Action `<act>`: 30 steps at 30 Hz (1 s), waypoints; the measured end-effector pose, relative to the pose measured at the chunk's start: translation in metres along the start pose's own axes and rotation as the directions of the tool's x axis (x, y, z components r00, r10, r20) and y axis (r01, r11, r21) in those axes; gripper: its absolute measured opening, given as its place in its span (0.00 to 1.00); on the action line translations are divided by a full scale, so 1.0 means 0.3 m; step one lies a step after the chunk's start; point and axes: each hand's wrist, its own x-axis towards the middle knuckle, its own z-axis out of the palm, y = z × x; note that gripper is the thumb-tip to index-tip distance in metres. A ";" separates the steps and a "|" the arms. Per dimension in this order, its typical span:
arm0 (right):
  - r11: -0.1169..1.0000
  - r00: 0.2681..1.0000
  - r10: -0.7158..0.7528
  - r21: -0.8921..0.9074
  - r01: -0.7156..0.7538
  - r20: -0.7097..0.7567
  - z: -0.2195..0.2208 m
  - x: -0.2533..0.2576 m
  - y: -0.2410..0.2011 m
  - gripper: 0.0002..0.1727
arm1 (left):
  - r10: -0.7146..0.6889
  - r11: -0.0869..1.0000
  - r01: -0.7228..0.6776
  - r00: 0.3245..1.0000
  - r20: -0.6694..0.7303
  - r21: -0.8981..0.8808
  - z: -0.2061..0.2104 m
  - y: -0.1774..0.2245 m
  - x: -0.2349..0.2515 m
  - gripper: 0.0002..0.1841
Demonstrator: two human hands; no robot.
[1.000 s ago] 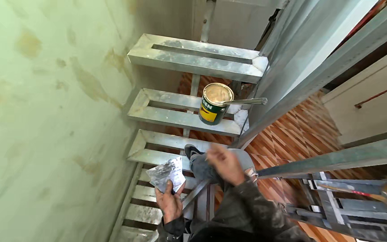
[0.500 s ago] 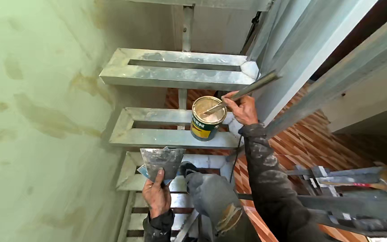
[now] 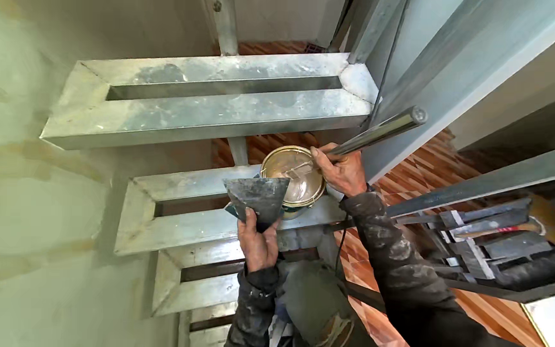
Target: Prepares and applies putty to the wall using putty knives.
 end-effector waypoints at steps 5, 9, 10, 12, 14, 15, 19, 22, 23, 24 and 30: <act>0.973 0.962 0.229 0.075 -0.219 -0.149 0.025 -0.094 -0.011 0.19 | -0.008 1.000 0.008 0.999 -0.041 -0.005 0.018 -0.015 -0.001 0.18; 0.877 0.869 0.456 0.265 -0.401 -0.191 0.020 -0.140 -0.076 0.17 | -0.017 1.000 0.017 0.998 -0.057 0.007 0.017 -0.019 0.002 0.18; 0.869 0.858 0.467 0.291 -0.400 -0.215 0.031 -0.148 -0.103 0.16 | -0.018 1.000 0.018 0.998 -0.059 0.005 0.016 -0.018 0.003 0.18; 0.859 0.840 0.480 0.332 -0.390 -0.254 0.051 -0.157 -0.135 0.15 | -0.018 1.000 0.019 0.998 -0.061 0.004 0.016 -0.012 0.003 0.18; 0.804 0.787 0.553 0.420 -0.420 -0.272 0.044 -0.166 -0.142 0.16 | -0.022 1.000 0.022 0.998 -0.066 0.000 0.009 -0.003 0.005 0.18; 0.760 0.751 0.599 0.492 -0.423 -0.279 0.032 -0.170 -0.142 0.15 | -0.023 1.000 0.022 0.997 -0.069 -0.004 0.006 0.005 0.006 0.18; 0.657 0.628 0.700 0.651 -0.381 -0.340 -0.010 -0.207 -0.149 0.13 | 0.060 0.998 -0.061 0.995 -0.076 -0.015 -0.033 0.047 -0.020 0.18; 0.664 0.619 0.691 0.665 -0.341 -0.373 -0.019 -0.236 -0.176 0.14 | 0.151 0.988 -0.150 0.987 -0.057 0.024 -0.093 0.107 -0.037 0.19; 0.673 0.618 0.685 0.660 -0.334 -0.386 -0.025 -0.243 -0.186 0.14 | 0.168 0.985 -0.165 0.984 -0.052 0.048 -0.112 0.131 -0.043 0.20; 0.680 0.618 0.678 0.658 -0.322 -0.398 -0.032 -0.252 -0.195 0.14 | 0.176 0.982 -0.173 0.983 -0.047 0.075 -0.128 0.154 -0.048 0.20; 0.742 0.637 0.594 0.641 -0.199 -0.491 -0.062 -0.343 -0.253 0.12 | 0.204 0.967 -0.209 0.978 0.050 0.146 -0.175 0.234 -0.079 0.18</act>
